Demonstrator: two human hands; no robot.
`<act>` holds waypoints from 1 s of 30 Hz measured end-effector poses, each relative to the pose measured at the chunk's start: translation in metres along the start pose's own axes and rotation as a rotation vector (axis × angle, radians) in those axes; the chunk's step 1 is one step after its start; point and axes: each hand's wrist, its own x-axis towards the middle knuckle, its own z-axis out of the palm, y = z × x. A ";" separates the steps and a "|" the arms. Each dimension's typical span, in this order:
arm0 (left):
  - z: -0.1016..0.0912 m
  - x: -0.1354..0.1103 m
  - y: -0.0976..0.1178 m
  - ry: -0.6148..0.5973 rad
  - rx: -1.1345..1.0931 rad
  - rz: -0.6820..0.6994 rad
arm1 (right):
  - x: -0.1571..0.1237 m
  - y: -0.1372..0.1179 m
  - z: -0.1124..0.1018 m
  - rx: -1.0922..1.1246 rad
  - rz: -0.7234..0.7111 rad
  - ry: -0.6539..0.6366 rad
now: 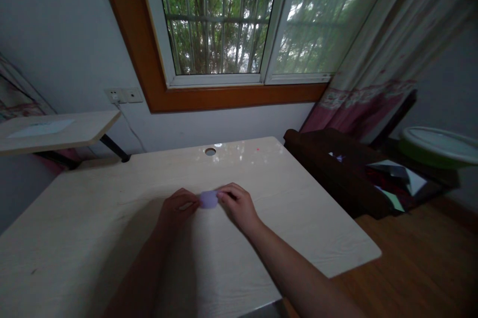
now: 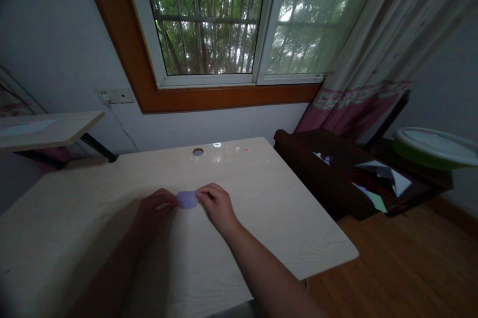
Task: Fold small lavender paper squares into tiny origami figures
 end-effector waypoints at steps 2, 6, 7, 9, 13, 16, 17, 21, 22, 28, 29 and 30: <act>0.002 0.000 0.003 -0.058 -0.035 -0.003 | 0.001 0.005 0.001 0.015 0.057 0.013; 0.004 0.000 0.008 -0.143 -0.063 -0.063 | 0.003 0.017 0.004 0.218 0.244 0.051; 0.004 0.001 0.009 -0.141 -0.067 -0.080 | 0.004 0.019 0.004 0.277 0.280 0.058; 0.003 0.001 0.008 -0.123 -0.070 -0.115 | 0.005 0.021 0.004 0.352 0.320 0.057; 0.004 0.001 0.005 -0.081 -0.089 -0.152 | 0.006 0.020 0.002 0.397 0.344 0.046; 0.005 0.000 0.001 -0.048 -0.121 -0.161 | 0.006 0.017 0.001 0.390 0.338 0.039; 0.006 0.000 0.000 -0.045 -0.113 -0.139 | 0.005 0.017 0.001 0.380 0.333 0.036; 0.008 0.001 -0.006 -0.046 -0.025 0.056 | 0.003 0.016 0.002 0.297 0.316 -0.004; 0.008 0.002 -0.007 -0.031 -0.014 0.091 | 0.003 0.016 0.003 0.259 0.312 -0.015; 0.007 0.004 -0.014 0.074 0.023 0.016 | 0.001 0.012 0.003 0.102 0.238 -0.065; 0.005 0.004 -0.014 0.070 0.025 -0.041 | 0.001 0.010 0.003 0.097 0.216 -0.050; 0.004 0.004 -0.014 0.062 0.031 -0.096 | 0.002 0.008 0.002 0.090 0.193 -0.024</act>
